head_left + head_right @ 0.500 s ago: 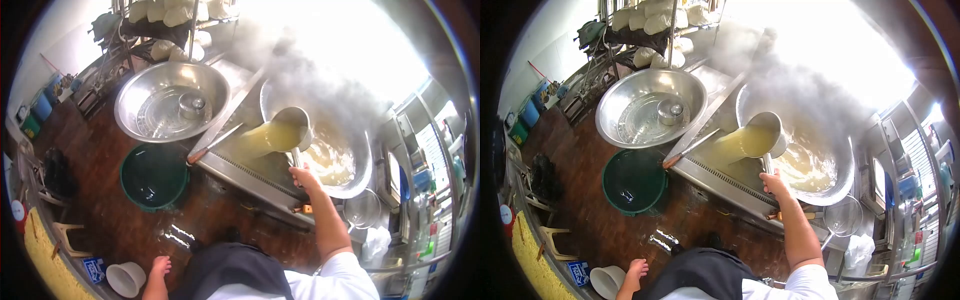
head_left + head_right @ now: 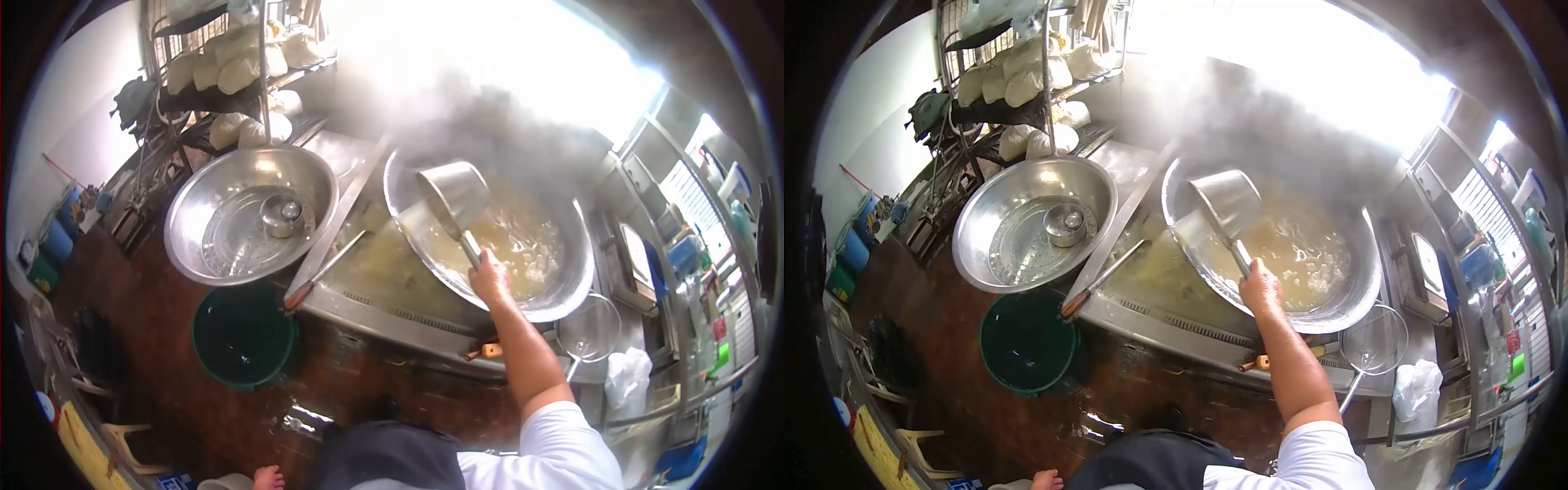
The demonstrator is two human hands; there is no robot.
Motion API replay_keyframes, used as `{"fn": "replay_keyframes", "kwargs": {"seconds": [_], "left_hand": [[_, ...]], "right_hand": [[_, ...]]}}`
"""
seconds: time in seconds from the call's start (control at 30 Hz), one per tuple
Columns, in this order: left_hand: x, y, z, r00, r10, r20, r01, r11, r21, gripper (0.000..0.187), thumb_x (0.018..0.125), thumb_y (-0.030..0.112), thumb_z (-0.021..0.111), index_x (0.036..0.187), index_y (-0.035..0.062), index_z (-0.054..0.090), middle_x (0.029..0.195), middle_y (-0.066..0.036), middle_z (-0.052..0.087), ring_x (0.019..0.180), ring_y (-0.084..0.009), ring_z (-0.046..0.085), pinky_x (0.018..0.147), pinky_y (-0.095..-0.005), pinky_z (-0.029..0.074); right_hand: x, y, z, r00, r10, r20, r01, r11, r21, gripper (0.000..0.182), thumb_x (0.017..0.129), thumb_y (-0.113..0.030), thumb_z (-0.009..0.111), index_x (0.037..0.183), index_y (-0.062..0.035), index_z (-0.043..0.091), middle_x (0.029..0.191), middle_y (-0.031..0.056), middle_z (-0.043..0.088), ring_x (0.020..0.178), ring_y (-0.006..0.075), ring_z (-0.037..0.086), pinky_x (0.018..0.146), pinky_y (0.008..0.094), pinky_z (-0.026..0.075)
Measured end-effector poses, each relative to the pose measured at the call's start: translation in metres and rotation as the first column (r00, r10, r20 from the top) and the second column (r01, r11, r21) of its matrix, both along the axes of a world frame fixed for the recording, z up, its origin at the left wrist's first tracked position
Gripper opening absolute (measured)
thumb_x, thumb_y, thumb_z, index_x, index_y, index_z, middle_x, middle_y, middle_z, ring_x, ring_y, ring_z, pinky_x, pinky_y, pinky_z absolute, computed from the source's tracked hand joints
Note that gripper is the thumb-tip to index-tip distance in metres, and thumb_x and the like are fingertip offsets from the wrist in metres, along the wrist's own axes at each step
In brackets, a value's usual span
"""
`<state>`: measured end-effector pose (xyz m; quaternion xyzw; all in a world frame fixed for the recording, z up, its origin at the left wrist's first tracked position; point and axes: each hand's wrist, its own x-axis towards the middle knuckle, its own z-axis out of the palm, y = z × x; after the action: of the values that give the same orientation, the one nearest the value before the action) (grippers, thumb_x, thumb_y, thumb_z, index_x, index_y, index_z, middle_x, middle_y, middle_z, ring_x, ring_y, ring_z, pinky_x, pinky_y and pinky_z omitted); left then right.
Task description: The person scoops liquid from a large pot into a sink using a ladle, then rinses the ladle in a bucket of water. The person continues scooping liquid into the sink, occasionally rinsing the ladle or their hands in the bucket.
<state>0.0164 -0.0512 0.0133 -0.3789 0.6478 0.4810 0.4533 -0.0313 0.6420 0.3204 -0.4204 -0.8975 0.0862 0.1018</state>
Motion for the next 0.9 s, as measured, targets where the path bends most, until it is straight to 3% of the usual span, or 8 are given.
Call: {"fn": "replay_keyframes", "kwargs": {"seconds": [0.1,0.4,0.53,0.67,0.7,0.73,0.8,0.9], "left_hand": [[-0.033,0.032,-0.011,0.995,-0.097,0.001,0.096,0.988,-0.120,0.029,0.086,0.027,0.059,0.108,0.0095,0.055,0.091,-0.009,0.061,0.073,-0.0249,0.059,0.061,-0.0428,0.049],[-0.067,0.129,0.042,0.971,-0.174,-0.164,0.164,0.984,-0.074,0.024,0.085,0.025,0.058,0.105,0.0127,0.057,0.080,-0.002,0.059,0.064,-0.0144,0.056,0.050,-0.0288,0.044],[-0.055,0.130,0.030,0.977,-0.191,-0.089,0.183,0.979,-0.095,0.025,0.085,0.026,0.057,0.107,0.0126,0.056,0.081,-0.002,0.059,0.065,-0.0149,0.056,0.051,-0.0305,0.045],[-0.038,0.124,0.018,0.986,-0.167,-0.012,0.165,0.980,-0.116,0.028,0.085,0.025,0.058,0.110,0.0123,0.054,0.082,-0.003,0.059,0.065,-0.0171,0.056,0.052,-0.0340,0.046],[-0.035,0.122,0.014,0.988,-0.156,0.007,0.156,0.982,-0.108,0.029,0.085,0.025,0.058,0.111,0.0123,0.053,0.082,-0.004,0.059,0.065,-0.0180,0.056,0.053,-0.0355,0.046],[-0.033,0.120,0.012,0.989,-0.142,0.026,0.144,0.985,-0.100,0.030,0.085,0.025,0.058,0.111,0.0124,0.052,0.082,-0.004,0.058,0.065,-0.0189,0.056,0.054,-0.0369,0.046],[-0.029,0.116,0.007,0.992,-0.122,0.013,0.123,0.989,-0.086,0.029,0.085,0.026,0.059,0.110,0.0127,0.053,0.083,-0.005,0.058,0.065,-0.0191,0.056,0.054,-0.0371,0.046],[-0.027,0.115,0.010,0.995,-0.095,-0.024,0.092,0.991,-0.092,0.030,0.085,0.027,0.059,0.110,0.0127,0.053,0.083,-0.004,0.058,0.065,-0.0182,0.056,0.055,-0.0360,0.045]], "right_hand": [[0.037,0.052,-0.023,0.994,-0.105,-0.042,0.105,0.994,0.005,0.046,0.075,-0.024,0.061,0.117,-0.0101,0.050,0.098,0.0212,0.063,0.093,0.0399,0.060,0.081,0.0466,0.047],[0.179,0.207,-0.023,0.803,-0.539,0.255,0.546,0.836,0.049,0.041,0.075,-0.020,0.057,0.113,-0.0052,0.054,0.108,0.0188,0.062,0.101,0.0348,0.060,0.085,0.0430,0.048],[0.196,0.216,-0.034,0.793,-0.514,0.327,0.530,0.847,0.046,0.032,0.079,-0.019,0.057,0.107,-0.0048,0.060,0.108,0.0201,0.063,0.101,0.0341,0.061,0.086,0.0427,0.049],[0.159,0.209,-0.079,0.814,-0.332,0.476,0.518,0.786,-0.337,0.022,0.074,-0.014,0.061,0.090,0.0002,0.066,0.071,0.0154,0.066,0.056,0.0242,0.064,0.053,0.0368,0.051],[0.130,0.170,-0.047,0.843,-0.281,0.458,0.486,0.762,-0.428,0.020,0.073,-0.016,0.065,0.083,0.0016,0.065,0.066,0.0139,0.064,0.054,0.0239,0.063,0.050,0.0351,0.050],[0.126,0.181,-0.069,0.900,0.100,0.425,0.169,0.818,-0.550,0.018,0.073,-0.015,0.067,0.077,0.0010,0.061,0.062,0.0098,0.060,0.052,0.0211,0.060,0.045,0.0327,0.046],[0.107,0.172,-0.080,0.914,-0.244,0.322,0.403,0.490,-0.773,0.014,0.076,-0.014,0.067,0.073,-0.0042,0.057,0.059,0.0043,0.055,0.049,0.0164,0.055,0.041,0.0292,0.041],[0.091,0.141,-0.052,0.947,-0.243,0.212,0.290,0.355,-0.889,0.015,0.078,-0.013,0.066,0.072,-0.0092,0.053,0.059,0.0003,0.051,0.046,0.0112,0.050,0.037,0.0260,0.037]]}}
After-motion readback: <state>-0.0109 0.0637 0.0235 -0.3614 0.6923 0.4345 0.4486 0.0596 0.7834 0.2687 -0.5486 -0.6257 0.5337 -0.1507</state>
